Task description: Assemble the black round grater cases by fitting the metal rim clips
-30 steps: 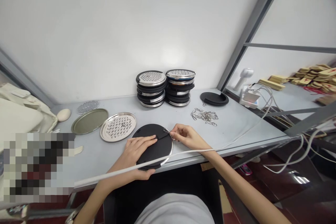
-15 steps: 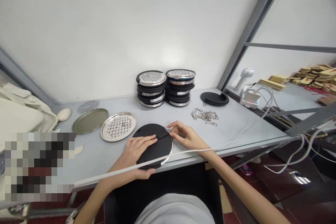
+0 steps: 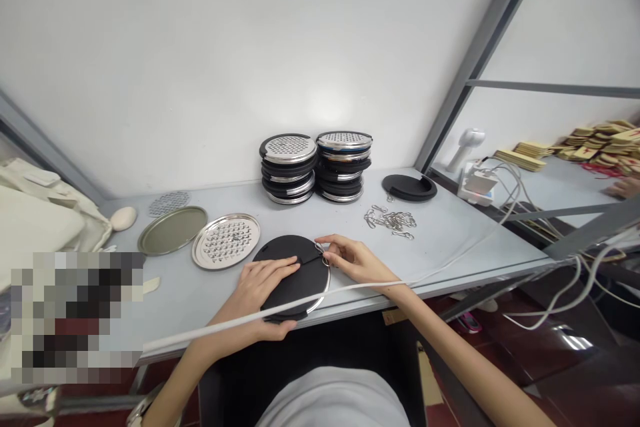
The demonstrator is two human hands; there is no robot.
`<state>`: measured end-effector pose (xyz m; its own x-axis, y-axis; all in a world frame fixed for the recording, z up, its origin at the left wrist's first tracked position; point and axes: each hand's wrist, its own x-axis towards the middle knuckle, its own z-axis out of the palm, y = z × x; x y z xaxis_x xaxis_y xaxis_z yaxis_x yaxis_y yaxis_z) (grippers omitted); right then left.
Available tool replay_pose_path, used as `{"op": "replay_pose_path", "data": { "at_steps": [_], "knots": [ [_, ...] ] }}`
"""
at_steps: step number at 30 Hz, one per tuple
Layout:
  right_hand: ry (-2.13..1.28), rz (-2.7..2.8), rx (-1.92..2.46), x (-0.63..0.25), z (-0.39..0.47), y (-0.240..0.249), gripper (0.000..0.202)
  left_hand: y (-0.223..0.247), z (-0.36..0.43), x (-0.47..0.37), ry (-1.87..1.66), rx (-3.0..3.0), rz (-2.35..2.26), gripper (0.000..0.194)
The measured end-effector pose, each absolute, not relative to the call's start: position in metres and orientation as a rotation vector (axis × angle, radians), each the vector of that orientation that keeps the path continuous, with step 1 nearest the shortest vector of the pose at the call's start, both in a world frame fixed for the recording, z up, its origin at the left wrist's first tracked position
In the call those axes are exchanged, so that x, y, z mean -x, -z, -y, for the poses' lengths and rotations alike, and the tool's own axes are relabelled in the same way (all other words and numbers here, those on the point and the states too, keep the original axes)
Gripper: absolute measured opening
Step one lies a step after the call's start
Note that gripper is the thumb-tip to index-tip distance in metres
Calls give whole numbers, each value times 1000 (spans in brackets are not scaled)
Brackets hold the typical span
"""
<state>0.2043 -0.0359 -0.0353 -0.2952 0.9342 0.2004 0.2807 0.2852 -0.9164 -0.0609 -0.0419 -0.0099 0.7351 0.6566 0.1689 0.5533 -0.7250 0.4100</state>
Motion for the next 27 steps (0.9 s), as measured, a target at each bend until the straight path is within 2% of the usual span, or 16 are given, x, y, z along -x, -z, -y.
{"op": "replay_pose_path", "data": {
  "at_steps": [17,27],
  "knots": [
    [-1102,1726,1118,-204,36,32,48,11,41,61,-437,-2613,-942,74],
    [-1316,1541,1025,-208,29,41,50,12,41,61,-442,-2614,-941,76]
  ]
}}
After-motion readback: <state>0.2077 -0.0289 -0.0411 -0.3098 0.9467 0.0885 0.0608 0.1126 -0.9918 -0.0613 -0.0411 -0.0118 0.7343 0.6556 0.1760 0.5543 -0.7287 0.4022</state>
